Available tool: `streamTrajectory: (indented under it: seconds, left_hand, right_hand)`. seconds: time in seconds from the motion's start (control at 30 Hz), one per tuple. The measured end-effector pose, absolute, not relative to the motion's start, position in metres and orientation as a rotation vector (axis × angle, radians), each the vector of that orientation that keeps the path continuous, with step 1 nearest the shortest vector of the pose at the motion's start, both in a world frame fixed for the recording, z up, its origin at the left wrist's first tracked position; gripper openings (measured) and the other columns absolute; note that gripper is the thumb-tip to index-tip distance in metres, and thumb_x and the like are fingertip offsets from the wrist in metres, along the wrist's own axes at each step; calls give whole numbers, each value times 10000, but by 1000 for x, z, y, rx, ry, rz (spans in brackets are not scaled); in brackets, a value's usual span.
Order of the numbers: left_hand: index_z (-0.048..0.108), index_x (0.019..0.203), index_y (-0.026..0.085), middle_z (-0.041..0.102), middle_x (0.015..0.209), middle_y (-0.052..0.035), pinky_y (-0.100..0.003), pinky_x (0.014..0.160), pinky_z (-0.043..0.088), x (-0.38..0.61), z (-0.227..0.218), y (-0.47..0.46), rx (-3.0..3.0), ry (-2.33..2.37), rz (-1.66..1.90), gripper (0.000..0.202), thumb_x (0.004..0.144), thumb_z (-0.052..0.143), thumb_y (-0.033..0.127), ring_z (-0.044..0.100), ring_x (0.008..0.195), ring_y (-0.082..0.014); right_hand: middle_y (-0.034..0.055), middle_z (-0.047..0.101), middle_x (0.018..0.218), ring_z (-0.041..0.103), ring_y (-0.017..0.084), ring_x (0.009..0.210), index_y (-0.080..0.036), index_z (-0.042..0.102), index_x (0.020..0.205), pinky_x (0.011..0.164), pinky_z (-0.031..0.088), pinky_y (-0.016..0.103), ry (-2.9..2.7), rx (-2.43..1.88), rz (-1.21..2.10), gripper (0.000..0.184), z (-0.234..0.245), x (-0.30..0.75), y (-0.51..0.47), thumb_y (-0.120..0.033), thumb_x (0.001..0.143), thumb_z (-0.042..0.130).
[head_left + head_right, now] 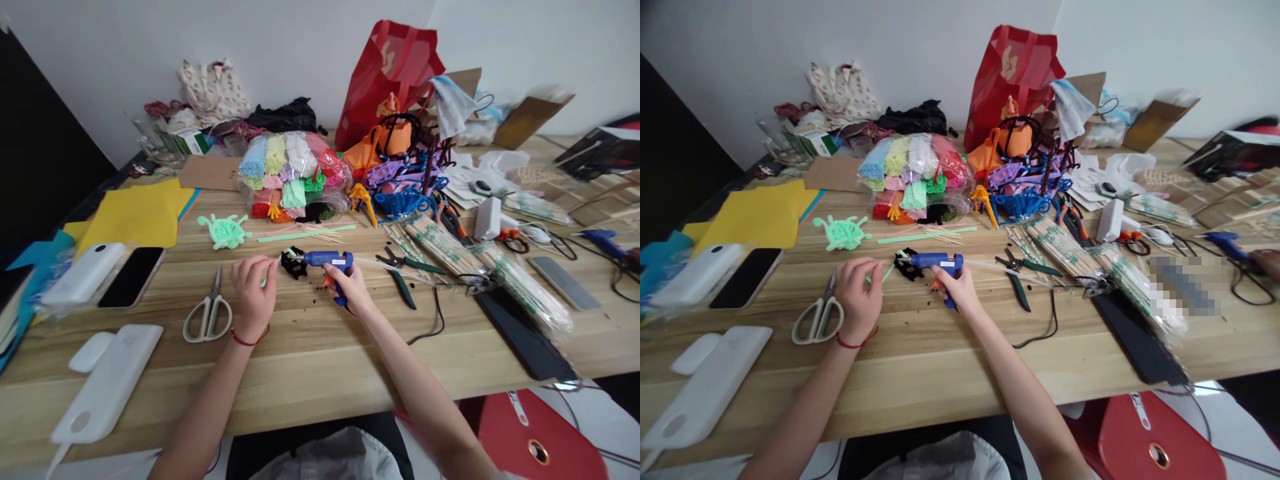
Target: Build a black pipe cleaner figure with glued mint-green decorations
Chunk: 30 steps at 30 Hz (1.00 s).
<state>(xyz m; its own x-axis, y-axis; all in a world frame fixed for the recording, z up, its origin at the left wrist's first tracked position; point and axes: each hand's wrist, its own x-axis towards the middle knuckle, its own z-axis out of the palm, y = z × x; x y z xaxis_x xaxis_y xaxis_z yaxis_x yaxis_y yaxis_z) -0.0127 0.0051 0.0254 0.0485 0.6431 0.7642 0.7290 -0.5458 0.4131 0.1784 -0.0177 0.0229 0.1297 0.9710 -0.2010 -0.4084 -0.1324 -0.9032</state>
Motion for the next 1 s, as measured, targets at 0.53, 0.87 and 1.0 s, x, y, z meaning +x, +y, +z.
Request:
streamTrajectory:
  seconds: [0.53, 0.87, 1.0]
  left_hand:
    - [620, 885, 191, 669, 893, -58, -344, 836, 415, -11, 28, 4, -2198, -1418, -1517, 81, 893, 553, 236, 584, 871, -182]
    - [513, 1198, 182, 660, 1027, -100, -359, 876, 420, -9, 23, -1, -2187, -1179, -1531, 326, 877, 525, 129, 593, 979, -199]
    - [503, 1226, 189, 659, 1017, -94, -349, 884, 414, -7, 17, -4, -2213, -999, -1487, 407, 835, 577, 102, 593, 972, -199]
  right_hand:
    - [-87, 464, 467, 340, 24, 336, -184, 479, 669, 290, 260, 154, -695, -1112, 1387, 437, 20, 178, -16, -467, 567, 795]
    - [-77, 493, 504, 387, 36, 371, -185, 487, 720, 310, 289, 150, -677, -1084, 1407, 391, 22, 177, -18, -426, 613, 776]
    - [-87, 458, 456, 346, 31, 332, -185, 483, 689, 291, 263, 159, -732, -1123, 1375, 401, 20, 178, -17, -447, 605, 774]
